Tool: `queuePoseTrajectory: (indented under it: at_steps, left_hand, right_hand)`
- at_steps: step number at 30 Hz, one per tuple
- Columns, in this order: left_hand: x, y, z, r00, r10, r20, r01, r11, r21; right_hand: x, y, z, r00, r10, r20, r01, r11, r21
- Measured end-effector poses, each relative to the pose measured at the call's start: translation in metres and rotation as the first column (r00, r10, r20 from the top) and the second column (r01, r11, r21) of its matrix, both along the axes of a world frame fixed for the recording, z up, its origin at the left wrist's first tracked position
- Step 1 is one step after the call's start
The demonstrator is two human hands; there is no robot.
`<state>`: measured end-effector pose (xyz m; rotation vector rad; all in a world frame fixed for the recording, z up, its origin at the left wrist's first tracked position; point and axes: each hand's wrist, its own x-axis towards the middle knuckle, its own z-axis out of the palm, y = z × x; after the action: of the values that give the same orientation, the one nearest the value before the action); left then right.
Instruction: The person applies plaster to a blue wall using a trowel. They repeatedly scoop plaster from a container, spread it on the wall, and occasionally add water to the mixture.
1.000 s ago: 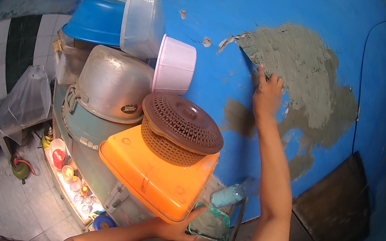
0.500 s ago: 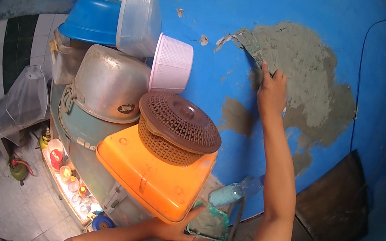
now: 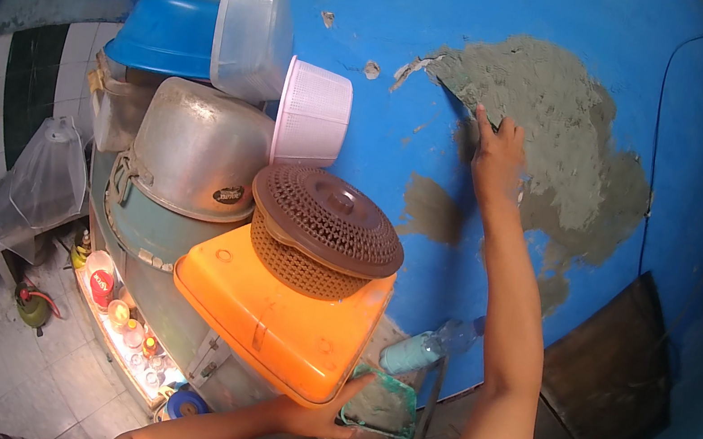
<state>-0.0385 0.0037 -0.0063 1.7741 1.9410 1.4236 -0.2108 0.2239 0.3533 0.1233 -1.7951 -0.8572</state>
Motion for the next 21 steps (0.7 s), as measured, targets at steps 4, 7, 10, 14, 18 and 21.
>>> queuePoseTrajectory:
  at_steps: [4,7,10,14,18,21]
  left_hand:
    - [0.002,0.004,-0.005,1.000,-0.008,0.027,0.007,0.999,0.042]
    - [0.002,0.003,-0.002,0.999,-0.025,0.030,0.024,0.999,0.037]
    - [0.001,0.002,0.000,1.000,-0.007,0.007,0.006,0.999,0.043]
    - [0.002,0.001,-0.006,0.997,0.067,-0.037,-0.062,0.992,0.106]
    - [0.000,0.000,0.000,1.000,0.030,0.000,-0.030,0.999,0.046]
    - [0.001,0.002,0.002,0.999,0.033,0.001,-0.033,0.999,0.035]
  right_hand:
    - [0.007,-0.004,0.012,0.998,0.063,0.006,-0.063,0.998,0.021]
    - [0.002,-0.001,0.020,1.000,0.004,0.006,-0.004,1.000,0.016]
    - [0.012,0.015,0.021,0.999,-0.045,-0.005,0.045,0.999,-0.001]
    - [0.060,0.030,0.017,0.985,-0.166,0.036,0.169,0.980,-0.103]
    - [0.088,0.032,0.022,0.999,-0.028,0.017,0.029,0.996,-0.085]
    - [0.059,0.006,0.018,0.999,0.044,0.022,-0.043,0.998,-0.050]
